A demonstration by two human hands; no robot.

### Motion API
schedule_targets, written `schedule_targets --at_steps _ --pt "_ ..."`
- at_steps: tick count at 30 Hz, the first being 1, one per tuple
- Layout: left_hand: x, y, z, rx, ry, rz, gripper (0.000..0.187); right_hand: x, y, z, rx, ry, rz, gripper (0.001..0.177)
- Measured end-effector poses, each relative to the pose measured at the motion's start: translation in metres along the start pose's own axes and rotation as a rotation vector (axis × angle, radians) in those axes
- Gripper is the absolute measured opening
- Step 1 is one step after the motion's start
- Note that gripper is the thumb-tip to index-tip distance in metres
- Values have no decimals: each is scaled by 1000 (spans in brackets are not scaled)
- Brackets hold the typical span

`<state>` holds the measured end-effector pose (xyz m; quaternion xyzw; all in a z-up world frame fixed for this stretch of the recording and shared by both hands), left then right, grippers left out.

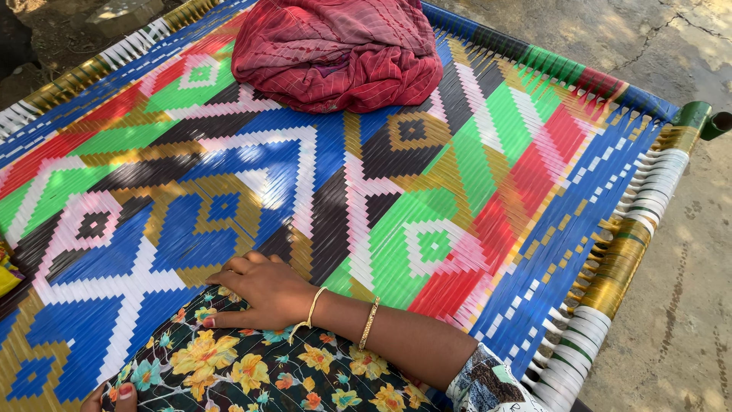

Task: The person folds a floral patterned fabric by hand on a woven cot, aligning the edges and smoothing the material before setting it aside.

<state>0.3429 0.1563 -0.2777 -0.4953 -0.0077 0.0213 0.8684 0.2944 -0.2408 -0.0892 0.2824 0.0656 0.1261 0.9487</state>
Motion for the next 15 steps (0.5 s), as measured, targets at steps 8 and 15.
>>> schedule_targets --at_steps 8,15 --pt "2 -11 16 11 9 4 41 -1 0 2 1 -42 27 85" --pt "-2 -20 14 17 12 7 42 -2 1 2 -10 -62 34 83"
Point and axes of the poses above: each hand's wrist, its own x-axis towards the middle knuckle, its own z-axis out of the back of the hand, y = z × x, the point moved 7 cm from there along x, towards the middle knuckle, and after that the axes turned 8 degrees about -x, right-handed, at the moved point
